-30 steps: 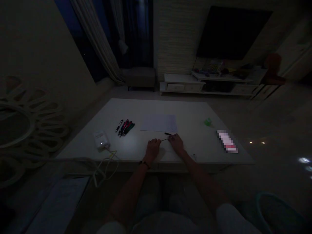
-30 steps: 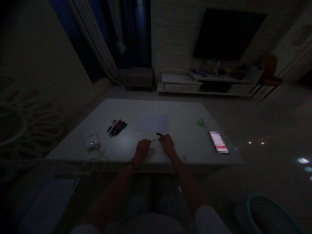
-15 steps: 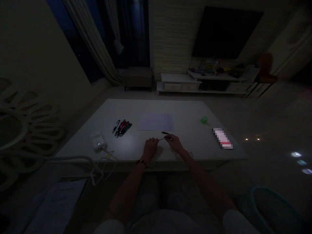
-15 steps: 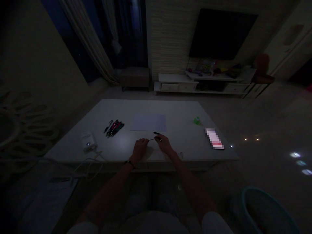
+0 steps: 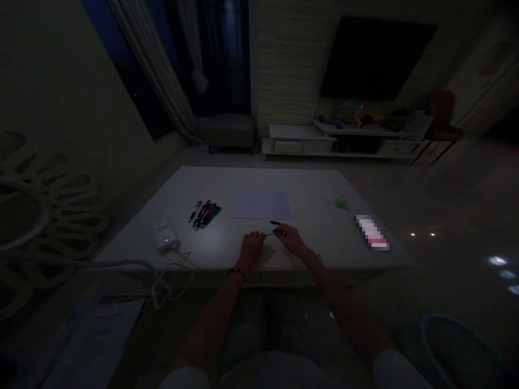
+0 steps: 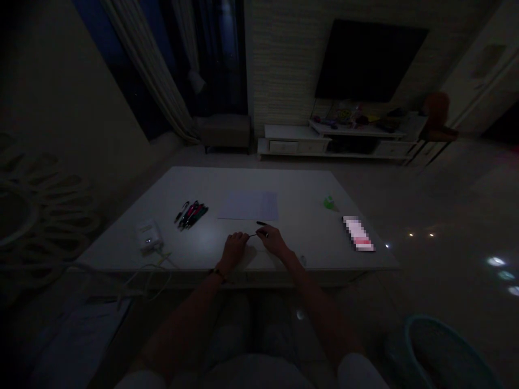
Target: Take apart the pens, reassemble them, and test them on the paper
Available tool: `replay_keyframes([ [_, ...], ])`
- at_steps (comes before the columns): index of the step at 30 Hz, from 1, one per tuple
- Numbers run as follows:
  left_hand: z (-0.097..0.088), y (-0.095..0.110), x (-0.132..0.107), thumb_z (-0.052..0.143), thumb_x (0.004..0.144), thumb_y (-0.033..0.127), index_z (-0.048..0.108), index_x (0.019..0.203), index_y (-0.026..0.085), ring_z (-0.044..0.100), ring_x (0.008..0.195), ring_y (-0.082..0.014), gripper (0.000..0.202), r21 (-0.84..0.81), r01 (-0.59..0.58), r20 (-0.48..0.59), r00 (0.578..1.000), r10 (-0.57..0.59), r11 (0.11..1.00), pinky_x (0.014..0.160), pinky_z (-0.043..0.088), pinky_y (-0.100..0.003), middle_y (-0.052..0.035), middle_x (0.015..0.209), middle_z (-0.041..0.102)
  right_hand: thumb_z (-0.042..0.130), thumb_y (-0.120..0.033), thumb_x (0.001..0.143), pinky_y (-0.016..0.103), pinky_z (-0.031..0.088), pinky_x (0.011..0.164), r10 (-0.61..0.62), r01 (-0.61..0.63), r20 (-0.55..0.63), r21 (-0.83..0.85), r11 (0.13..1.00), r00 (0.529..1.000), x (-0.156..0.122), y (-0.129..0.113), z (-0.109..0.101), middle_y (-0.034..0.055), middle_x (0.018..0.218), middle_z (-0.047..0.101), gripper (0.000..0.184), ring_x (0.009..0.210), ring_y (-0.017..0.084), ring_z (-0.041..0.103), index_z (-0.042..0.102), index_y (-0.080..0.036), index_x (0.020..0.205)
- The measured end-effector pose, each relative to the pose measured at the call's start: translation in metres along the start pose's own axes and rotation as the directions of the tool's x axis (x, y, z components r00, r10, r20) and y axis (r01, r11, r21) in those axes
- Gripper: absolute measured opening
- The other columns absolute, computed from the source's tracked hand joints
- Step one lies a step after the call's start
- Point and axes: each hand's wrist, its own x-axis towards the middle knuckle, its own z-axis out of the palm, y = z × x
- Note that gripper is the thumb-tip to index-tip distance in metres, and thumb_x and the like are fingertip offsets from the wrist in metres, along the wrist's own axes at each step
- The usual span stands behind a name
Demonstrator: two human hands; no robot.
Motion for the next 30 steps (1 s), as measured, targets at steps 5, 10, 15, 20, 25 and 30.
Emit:
replay_keyframes([
  [5, -0.001, 0.001, 0.0, 0.04, 0.089, 0.018, 0.053, 0.1, 0.02, 0.049, 0.088, -0.0202, 0.017, 0.007, 0.01, -0.003, 1.0, -0.01, 1.0, 0.076, 0.033, -0.034, -0.0065, 0.092, 0.054, 0.055, -0.028, 0.079, 0.027, 0.047, 0.068, 0.007, -0.007, 0.019, -0.01, 1.0, 1.0, 0.002, 0.001, -0.003, 0.0043, 0.084, 0.067, 0.016, 0.074, 0.014, 0.061, 0.068, -0.019, 0.082],
  [10, -0.004, 0.002, -0.001, 0.038, 0.089, 0.017, 0.052, 0.1, 0.021, 0.048, 0.09, -0.0205, 0.018, -0.012, 0.021, 0.003, 1.0, -0.021, 1.0, 0.078, 0.033, -0.035, -0.007, 0.093, 0.054, 0.056, -0.027, 0.079, 0.027, 0.047, 0.068, -0.001, 0.002, 0.028, -0.027, 1.0, 1.0, 0.002, 0.002, -0.009, 0.0044, 0.082, 0.067, 0.015, 0.074, 0.014, 0.061, 0.068, -0.019, 0.082],
  [15, -0.004, 0.002, -0.001, 0.039, 0.088, 0.016, 0.053, 0.101, 0.021, 0.048, 0.091, -0.0209, 0.019, -0.038, 0.02, 0.018, 1.0, -0.019, 0.999, 0.078, 0.033, -0.035, -0.0072, 0.094, 0.054, 0.056, -0.026, 0.079, 0.028, 0.048, 0.069, -0.031, 0.033, 0.034, -0.054, 0.998, 0.999, 0.003, 0.0, -0.012, 0.0043, 0.081, 0.066, 0.014, 0.073, 0.015, 0.061, 0.069, -0.02, 0.082],
  [20, -0.002, 0.002, 0.0, 0.038, 0.089, 0.017, 0.053, 0.1, 0.021, 0.048, 0.09, -0.0206, 0.019, -0.024, 0.031, 0.01, 0.999, -0.031, 0.999, 0.078, 0.033, -0.035, -0.0073, 0.093, 0.054, 0.056, -0.022, 0.079, 0.028, 0.048, 0.07, -0.024, 0.028, 0.082, -0.046, 0.999, 0.996, 0.005, -0.004, -0.008, 0.0046, 0.083, 0.067, 0.014, 0.076, 0.016, 0.062, 0.069, -0.02, 0.081],
  [25, -0.002, 0.002, 0.0, 0.039, 0.089, 0.017, 0.053, 0.1, 0.021, 0.048, 0.089, -0.0202, 0.018, -0.025, 0.005, -0.009, 1.0, -0.005, 1.0, 0.077, 0.033, -0.035, -0.0066, 0.092, 0.054, 0.056, -0.023, 0.078, 0.027, 0.048, 0.07, 0.004, -0.001, 0.077, -0.036, 0.999, 0.997, 0.005, -0.004, -0.01, 0.0046, 0.083, 0.067, 0.014, 0.075, 0.015, 0.062, 0.069, -0.019, 0.082],
  [30, -0.002, 0.002, 0.0, 0.039, 0.089, 0.018, 0.054, 0.099, 0.021, 0.049, 0.09, -0.0199, 0.017, -0.042, 0.025, 0.004, 1.0, -0.025, 0.999, 0.078, 0.033, -0.034, -0.0071, 0.092, 0.054, 0.057, -0.023, 0.077, 0.028, 0.048, 0.069, 0.0, 0.003, 0.069, -0.052, 0.999, 0.998, 0.003, -0.003, -0.015, 0.004, 0.082, 0.068, 0.013, 0.074, 0.015, 0.062, 0.07, -0.02, 0.08],
])
